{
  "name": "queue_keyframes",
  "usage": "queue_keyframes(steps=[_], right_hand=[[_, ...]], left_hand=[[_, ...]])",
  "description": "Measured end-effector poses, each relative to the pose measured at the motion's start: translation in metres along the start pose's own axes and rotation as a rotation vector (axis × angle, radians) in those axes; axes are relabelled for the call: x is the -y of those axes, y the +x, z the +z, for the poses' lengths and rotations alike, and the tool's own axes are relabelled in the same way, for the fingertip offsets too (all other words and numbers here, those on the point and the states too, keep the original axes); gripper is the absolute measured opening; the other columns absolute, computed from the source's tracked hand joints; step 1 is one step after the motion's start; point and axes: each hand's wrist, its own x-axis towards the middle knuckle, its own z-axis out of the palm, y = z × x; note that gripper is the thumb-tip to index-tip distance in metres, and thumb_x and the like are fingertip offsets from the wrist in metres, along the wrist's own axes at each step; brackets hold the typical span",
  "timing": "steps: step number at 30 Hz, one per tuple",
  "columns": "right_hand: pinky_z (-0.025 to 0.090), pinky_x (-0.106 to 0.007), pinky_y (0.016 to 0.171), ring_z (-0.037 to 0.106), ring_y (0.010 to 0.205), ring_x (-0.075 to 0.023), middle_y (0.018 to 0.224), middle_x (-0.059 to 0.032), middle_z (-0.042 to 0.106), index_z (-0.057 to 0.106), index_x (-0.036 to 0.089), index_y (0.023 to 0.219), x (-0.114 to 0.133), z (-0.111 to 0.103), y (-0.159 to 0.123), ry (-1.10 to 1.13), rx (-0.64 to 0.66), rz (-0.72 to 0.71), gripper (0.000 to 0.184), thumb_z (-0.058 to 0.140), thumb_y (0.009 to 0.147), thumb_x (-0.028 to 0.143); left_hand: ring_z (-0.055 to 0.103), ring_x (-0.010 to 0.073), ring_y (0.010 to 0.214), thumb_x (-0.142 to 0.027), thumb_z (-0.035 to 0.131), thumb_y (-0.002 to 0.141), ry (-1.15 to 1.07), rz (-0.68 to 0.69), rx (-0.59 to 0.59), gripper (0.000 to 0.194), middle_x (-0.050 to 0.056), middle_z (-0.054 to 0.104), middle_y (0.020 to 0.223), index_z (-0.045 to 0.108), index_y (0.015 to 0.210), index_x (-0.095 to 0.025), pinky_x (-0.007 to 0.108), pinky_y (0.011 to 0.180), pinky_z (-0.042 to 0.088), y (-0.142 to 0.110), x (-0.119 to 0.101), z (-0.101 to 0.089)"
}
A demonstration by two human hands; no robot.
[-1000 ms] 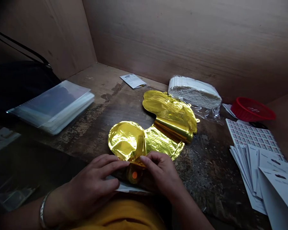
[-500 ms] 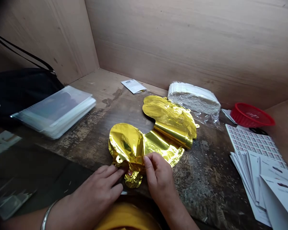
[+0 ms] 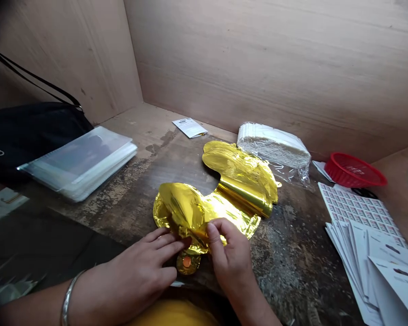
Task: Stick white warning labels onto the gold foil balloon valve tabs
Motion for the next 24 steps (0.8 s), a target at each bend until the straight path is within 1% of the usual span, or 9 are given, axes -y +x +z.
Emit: queue_keyframes(steps=[3,6,12,13,15,17,18,21,24], right_hand=[[0.041,-0.027,0.062,0.053,0.066,-0.0156,0.071,-0.0012,0.06,0.059,0.02,0.077,-0.003,0.004,0.001,-0.125,0.152,-0.079,0.027,0.047,0.095,0.036],[0.04,-0.026,0.059,0.051,0.063,-0.0152,0.067,-0.0002,0.058,0.058,0.02,0.074,-0.003,0.005,0.007,-0.104,0.164,-0.019,0.031,0.047,0.095,0.038],[0.045,-0.026,0.058,0.055,0.064,-0.0159,0.069,-0.0002,0.06,0.06,0.021,0.079,0.0,-0.014,0.019,0.102,-0.256,0.101,0.029,0.052,0.092,0.046],[0.048,-0.027,0.062,0.06,0.07,-0.0179,0.077,-0.0022,0.065,0.062,0.021,0.086,-0.001,-0.016,0.018,0.115,-0.223,0.101,0.027,0.055,0.09,0.046],[0.053,-0.035,0.077,0.065,0.091,-0.0248,0.103,-0.0081,0.07,0.065,0.02,0.106,-0.006,-0.018,0.011,0.051,-0.005,0.043,0.035,0.067,0.081,0.045],[0.047,-0.044,0.096,0.058,0.114,-0.0317,0.126,-0.0118,0.064,0.063,0.02,0.119,-0.013,-0.016,0.002,-0.116,0.146,-0.076,0.053,0.076,0.072,0.04],[0.043,-0.048,0.102,0.054,0.12,-0.0329,0.129,-0.012,0.062,0.064,0.02,0.119,-0.016,-0.014,-0.002,-0.192,0.145,-0.137,0.051,0.076,0.073,0.038],[0.046,-0.046,0.097,0.061,0.11,-0.0294,0.113,-0.0104,0.07,0.072,0.021,0.101,-0.023,-0.014,-0.002,-0.259,0.058,-0.137,0.023,0.059,0.087,0.032],[0.053,-0.035,0.072,0.067,0.08,-0.0239,0.083,-0.0071,0.073,0.072,0.019,0.081,-0.022,-0.028,0.025,-0.253,0.008,0.039,0.026,0.056,0.089,0.037]], left_hand=[[0.039,0.0277,0.137,-0.027,0.058,0.091,-0.017,0.035,-0.002,0.011,0.008,0.049,0.143,0.067,0.089,-0.022,0.047,0.117,0.023,0.004,0.0,-0.007],[0.045,0.0297,0.133,-0.028,0.058,0.09,-0.054,0.038,0.04,0.013,0.008,0.05,0.143,0.069,0.092,-0.022,0.05,0.113,0.028,0.009,0.005,-0.01],[0.043,0.033,0.132,-0.028,0.058,0.089,-0.092,0.032,0.035,0.013,0.005,0.05,0.143,0.068,0.096,-0.024,0.054,0.111,0.031,0.008,0.013,-0.003],[0.041,0.034,0.134,-0.028,0.058,0.088,-0.094,0.036,0.027,0.013,0.005,0.05,0.143,0.068,0.096,-0.024,0.055,0.111,0.03,0.008,0.013,-0.002],[0.039,0.0351,0.135,-0.027,0.058,0.087,-0.107,0.037,0.029,0.012,0.004,0.05,0.143,0.068,0.095,-0.024,0.057,0.11,0.029,0.007,0.013,-0.001],[0.038,0.0352,0.136,-0.028,0.057,0.088,-0.124,0.028,0.046,0.013,0.004,0.049,0.144,0.067,0.096,-0.024,0.059,0.111,0.028,0.006,0.013,-0.002],[0.037,0.0351,0.137,-0.028,0.056,0.089,-0.132,0.023,0.052,0.014,0.005,0.049,0.144,0.067,0.097,-0.024,0.059,0.111,0.027,0.006,0.013,-0.002],[0.036,0.032,0.138,-0.029,0.053,0.091,-0.157,0.012,0.063,0.016,0.003,0.049,0.143,0.065,0.1,-0.026,0.056,0.115,0.024,0.005,0.014,-0.002],[0.034,0.0295,0.14,-0.029,0.051,0.093,-0.18,0.001,0.056,0.015,0.0,0.048,0.145,0.064,0.101,-0.027,0.055,0.117,0.022,0.004,0.014,-0.001]])
